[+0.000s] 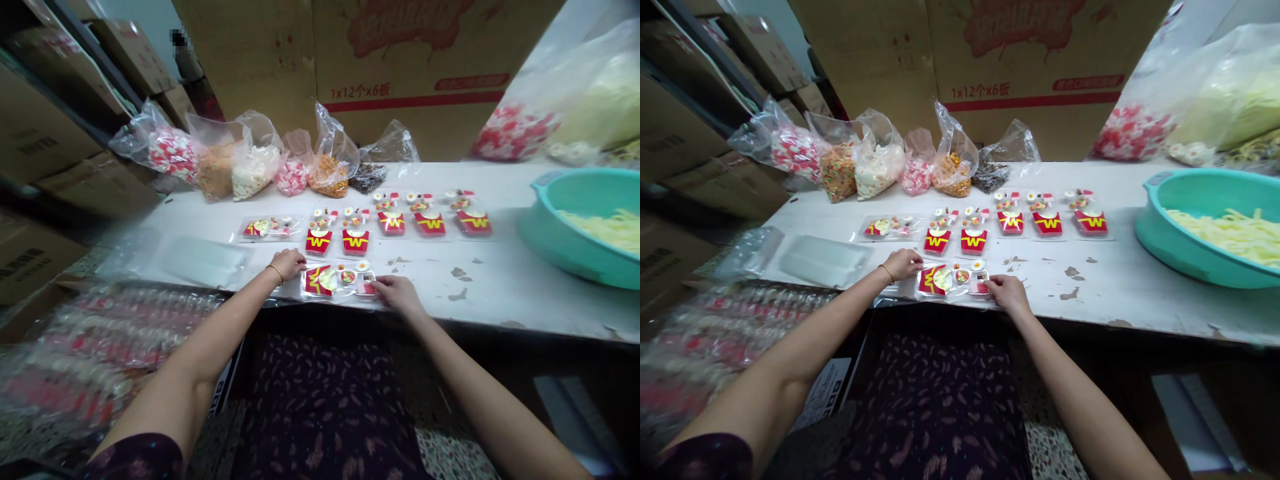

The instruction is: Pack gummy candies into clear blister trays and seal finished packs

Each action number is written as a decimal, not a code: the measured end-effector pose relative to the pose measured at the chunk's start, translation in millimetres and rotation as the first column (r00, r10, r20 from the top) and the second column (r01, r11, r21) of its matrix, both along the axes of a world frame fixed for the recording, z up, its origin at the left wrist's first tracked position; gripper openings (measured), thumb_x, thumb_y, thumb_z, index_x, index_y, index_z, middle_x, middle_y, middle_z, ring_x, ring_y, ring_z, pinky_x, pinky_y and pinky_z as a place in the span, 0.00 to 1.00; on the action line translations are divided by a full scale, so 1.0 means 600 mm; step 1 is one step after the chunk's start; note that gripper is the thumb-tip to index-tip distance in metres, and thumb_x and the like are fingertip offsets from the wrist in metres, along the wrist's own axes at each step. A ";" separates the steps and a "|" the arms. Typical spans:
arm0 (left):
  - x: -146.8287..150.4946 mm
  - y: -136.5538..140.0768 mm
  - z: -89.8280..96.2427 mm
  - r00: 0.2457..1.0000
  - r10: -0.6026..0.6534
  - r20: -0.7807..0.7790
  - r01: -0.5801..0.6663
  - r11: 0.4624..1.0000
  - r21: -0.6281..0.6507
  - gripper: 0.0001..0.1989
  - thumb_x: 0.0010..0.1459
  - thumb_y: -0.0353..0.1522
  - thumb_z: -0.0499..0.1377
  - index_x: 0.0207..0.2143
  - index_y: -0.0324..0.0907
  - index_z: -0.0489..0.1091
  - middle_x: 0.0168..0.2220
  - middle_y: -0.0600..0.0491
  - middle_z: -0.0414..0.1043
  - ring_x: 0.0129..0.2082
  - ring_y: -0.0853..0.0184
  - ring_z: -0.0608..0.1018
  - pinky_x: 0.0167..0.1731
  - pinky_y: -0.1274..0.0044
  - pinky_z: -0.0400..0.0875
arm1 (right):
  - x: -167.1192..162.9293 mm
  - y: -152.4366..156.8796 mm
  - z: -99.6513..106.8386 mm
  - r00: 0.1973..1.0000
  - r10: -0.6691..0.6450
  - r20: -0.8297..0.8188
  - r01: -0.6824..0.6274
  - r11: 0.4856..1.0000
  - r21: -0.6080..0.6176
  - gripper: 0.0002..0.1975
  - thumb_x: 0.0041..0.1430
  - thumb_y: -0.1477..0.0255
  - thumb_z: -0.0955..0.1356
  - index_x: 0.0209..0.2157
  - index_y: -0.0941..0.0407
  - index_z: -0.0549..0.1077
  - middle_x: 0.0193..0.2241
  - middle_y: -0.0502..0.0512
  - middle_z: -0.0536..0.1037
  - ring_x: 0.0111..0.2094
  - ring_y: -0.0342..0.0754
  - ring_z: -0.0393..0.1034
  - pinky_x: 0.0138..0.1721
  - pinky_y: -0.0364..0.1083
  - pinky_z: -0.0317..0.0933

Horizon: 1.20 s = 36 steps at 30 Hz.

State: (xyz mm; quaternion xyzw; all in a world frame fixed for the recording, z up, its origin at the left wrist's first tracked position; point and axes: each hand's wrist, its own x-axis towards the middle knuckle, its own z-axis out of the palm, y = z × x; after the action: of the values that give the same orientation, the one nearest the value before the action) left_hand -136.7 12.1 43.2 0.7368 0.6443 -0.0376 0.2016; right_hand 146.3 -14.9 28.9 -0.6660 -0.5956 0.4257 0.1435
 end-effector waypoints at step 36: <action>0.043 -0.044 0.001 0.921 -0.327 0.211 0.324 0.945 0.048 0.04 0.46 0.28 0.58 0.29 0.41 0.69 0.34 0.54 0.61 0.30 0.72 0.67 0.33 0.81 0.62 | -0.005 0.005 -0.012 0.999 0.022 0.028 -0.024 0.998 0.055 0.16 0.48 0.66 0.64 0.34 0.60 0.76 0.15 0.50 0.73 0.18 0.42 0.64 0.22 0.41 0.55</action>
State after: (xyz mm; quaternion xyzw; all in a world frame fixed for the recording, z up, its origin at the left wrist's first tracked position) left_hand -111.0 -14.2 43.8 0.8344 0.4874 0.0137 0.2569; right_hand 143.5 -12.1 22.0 -0.6605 -0.6167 0.4015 0.1489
